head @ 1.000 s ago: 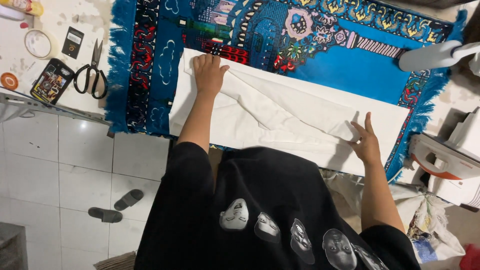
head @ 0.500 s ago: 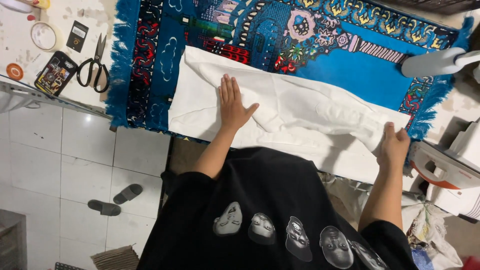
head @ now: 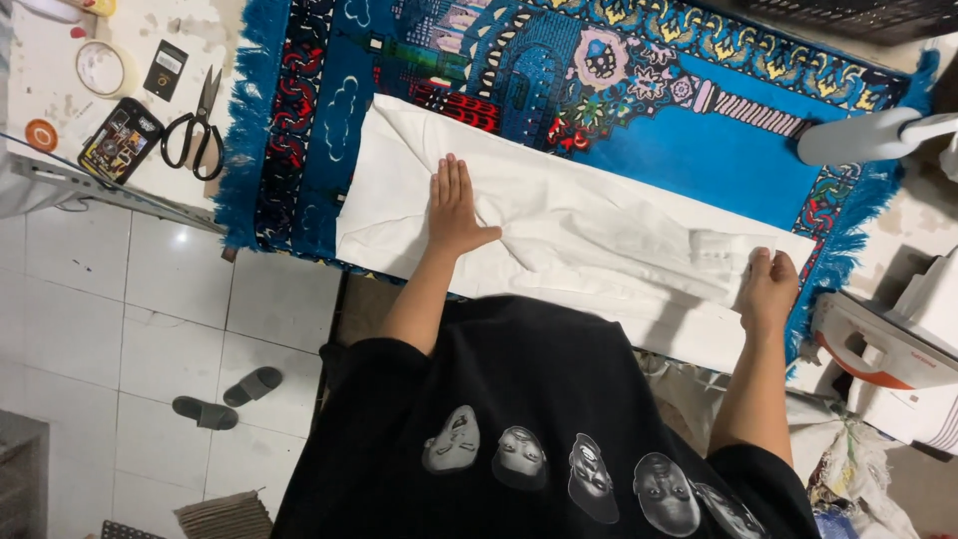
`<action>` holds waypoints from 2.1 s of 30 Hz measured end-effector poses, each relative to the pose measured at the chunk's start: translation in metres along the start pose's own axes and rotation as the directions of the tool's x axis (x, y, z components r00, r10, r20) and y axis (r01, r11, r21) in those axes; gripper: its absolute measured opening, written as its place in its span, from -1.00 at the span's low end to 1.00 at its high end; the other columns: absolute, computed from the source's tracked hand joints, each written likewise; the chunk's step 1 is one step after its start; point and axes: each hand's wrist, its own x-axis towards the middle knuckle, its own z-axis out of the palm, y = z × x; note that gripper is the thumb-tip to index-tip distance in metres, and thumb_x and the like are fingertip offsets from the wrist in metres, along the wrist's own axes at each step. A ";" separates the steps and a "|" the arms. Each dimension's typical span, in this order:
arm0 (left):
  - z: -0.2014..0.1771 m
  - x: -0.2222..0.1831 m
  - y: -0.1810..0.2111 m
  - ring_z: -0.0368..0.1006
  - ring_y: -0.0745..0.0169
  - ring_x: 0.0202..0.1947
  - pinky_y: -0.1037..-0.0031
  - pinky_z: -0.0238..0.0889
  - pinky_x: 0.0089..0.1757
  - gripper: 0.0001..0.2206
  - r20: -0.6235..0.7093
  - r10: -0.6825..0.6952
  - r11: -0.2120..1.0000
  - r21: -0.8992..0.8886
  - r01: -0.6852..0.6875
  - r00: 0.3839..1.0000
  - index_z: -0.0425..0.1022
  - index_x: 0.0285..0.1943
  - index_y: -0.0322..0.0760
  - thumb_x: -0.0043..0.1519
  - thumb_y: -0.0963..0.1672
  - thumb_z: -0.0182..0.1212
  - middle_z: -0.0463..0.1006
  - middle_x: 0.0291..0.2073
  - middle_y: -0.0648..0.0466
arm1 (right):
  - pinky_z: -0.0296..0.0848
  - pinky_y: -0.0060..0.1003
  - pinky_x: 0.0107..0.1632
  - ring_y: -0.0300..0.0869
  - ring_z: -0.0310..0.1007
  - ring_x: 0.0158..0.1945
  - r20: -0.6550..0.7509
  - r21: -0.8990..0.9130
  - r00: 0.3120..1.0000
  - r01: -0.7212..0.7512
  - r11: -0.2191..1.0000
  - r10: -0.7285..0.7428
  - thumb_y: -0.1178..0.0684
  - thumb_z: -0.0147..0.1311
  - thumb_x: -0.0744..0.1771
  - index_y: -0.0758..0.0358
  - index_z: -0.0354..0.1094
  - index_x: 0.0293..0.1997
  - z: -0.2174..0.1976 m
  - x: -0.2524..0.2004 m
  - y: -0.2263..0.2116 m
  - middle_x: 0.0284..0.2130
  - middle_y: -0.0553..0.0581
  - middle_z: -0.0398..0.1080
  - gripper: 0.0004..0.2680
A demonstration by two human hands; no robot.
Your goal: A person irons and folds a white shirt on a patterned mat using a spray bottle and an electric iron.
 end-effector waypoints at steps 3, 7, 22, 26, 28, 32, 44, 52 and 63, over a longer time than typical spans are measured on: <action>-0.002 -0.005 -0.001 -0.66 -0.18 0.59 0.07 -0.84 0.43 0.18 -0.042 0.065 0.998 -0.006 -0.065 0.997 -0.36 0.63 -0.42 -0.10 0.07 0.37 -0.49 0.59 -0.29 | 0.15 -0.44 -0.41 -0.35 0.16 -0.50 0.024 0.080 0.990 -0.139 0.987 0.138 -0.01 0.02 0.49 0.12 0.35 -0.24 -0.011 0.000 -0.002 -0.56 -0.08 0.19 -0.83; 0.013 -0.026 0.019 -0.35 -0.42 0.56 -0.12 -0.56 0.42 0.12 -0.316 0.374 0.926 0.082 -0.367 0.872 0.03 0.59 -0.36 -0.17 0.15 0.43 -0.19 0.57 -0.36 | 0.42 -0.01 -0.17 0.05 0.47 -0.19 0.022 -0.082 0.999 -0.039 0.996 0.041 -0.07 0.14 0.47 0.38 0.43 0.05 0.005 0.021 0.060 -0.30 0.38 0.45 -0.75; 0.103 -0.058 0.005 -0.10 -0.26 0.54 -0.08 -0.20 0.38 -0.16 -0.071 0.695 0.710 0.231 -0.666 0.716 0.09 0.57 -0.25 0.16 0.21 0.07 0.04 0.52 -0.28 | 0.44 0.30 0.06 0.38 0.38 0.15 0.102 -0.121 0.989 -0.094 0.988 0.107 0.14 0.11 0.47 0.40 0.26 0.27 0.012 -0.024 -0.010 0.05 0.56 0.40 -0.76; 0.061 -0.028 0.015 0.22 -0.14 0.40 0.00 0.08 0.25 -0.32 -0.316 0.745 0.664 0.260 -0.702 0.588 0.28 0.48 -0.25 0.23 0.15 0.07 0.25 0.45 -0.14 | 0.45 0.32 0.05 0.38 0.37 0.16 0.113 -0.208 0.977 -0.157 0.965 0.183 0.07 0.16 0.45 0.40 0.27 0.31 0.016 -0.018 0.007 0.06 0.59 0.38 -0.70; 0.033 -0.002 0.013 0.14 -0.28 0.44 -0.04 0.02 0.30 -0.32 -0.474 0.565 0.824 0.366 -0.432 0.676 0.24 0.51 -0.31 0.21 0.04 0.21 0.16 0.48 -0.27 | 0.42 0.35 0.06 0.40 0.35 0.17 0.101 -0.186 0.977 -0.168 0.968 0.190 0.09 0.14 0.46 0.41 0.25 0.33 0.017 -0.024 0.001 0.08 0.61 0.37 -0.70; -0.026 0.037 -0.014 -0.13 -0.23 0.55 -0.14 -0.35 0.38 -0.27 -0.464 0.306 0.938 0.297 -0.180 0.831 0.08 0.59 -0.29 0.29 0.09 0.19 0.00 0.54 -0.25 | 0.39 0.37 0.07 0.40 0.33 0.19 0.099 -0.175 0.969 -0.207 0.963 0.226 0.09 0.11 0.48 0.41 0.22 0.33 0.021 -0.031 -0.011 0.11 0.60 0.34 -0.71; -0.047 0.024 -0.009 -0.57 0.15 0.61 -0.16 -0.86 0.38 -0.13 -0.025 -0.163 0.950 0.266 0.164 0.986 -0.31 0.68 -0.02 0.29 0.28 -0.06 -0.40 0.64 0.12 | 0.48 0.35 -0.02 0.38 0.42 0.11 0.050 -0.274 0.963 -0.241 0.931 0.264 0.10 0.13 0.47 0.38 0.27 0.33 0.022 -0.020 0.003 0.02 0.55 0.40 -0.72; 0.049 -0.015 0.043 -0.39 -0.25 0.59 -0.20 -0.62 0.40 -0.36 -0.168 0.373 0.912 0.247 -0.327 0.912 -0.05 0.65 -0.04 0.39 0.12 -0.08 -0.19 0.58 -0.30 | 0.47 0.26 0.06 0.26 0.43 0.11 0.008 -0.205 0.961 -0.269 0.941 0.276 0.05 0.21 0.44 0.42 0.30 0.25 0.028 -0.017 0.031 -0.04 0.46 0.40 -0.70; 0.022 -0.006 -0.012 -0.28 -0.08 0.60 0.01 -0.47 0.44 -0.26 -0.343 0.124 0.985 0.155 -0.074 0.931 -0.08 0.63 -0.29 0.39 0.19 -0.18 -0.15 0.59 -0.16 | 0.40 -0.01 -0.14 0.07 0.41 -0.07 0.186 0.097 0.956 -0.246 0.964 0.225 0.00 0.04 0.45 0.12 0.19 0.06 -0.006 -0.044 -0.061 -0.08 0.31 0.42 -0.86</action>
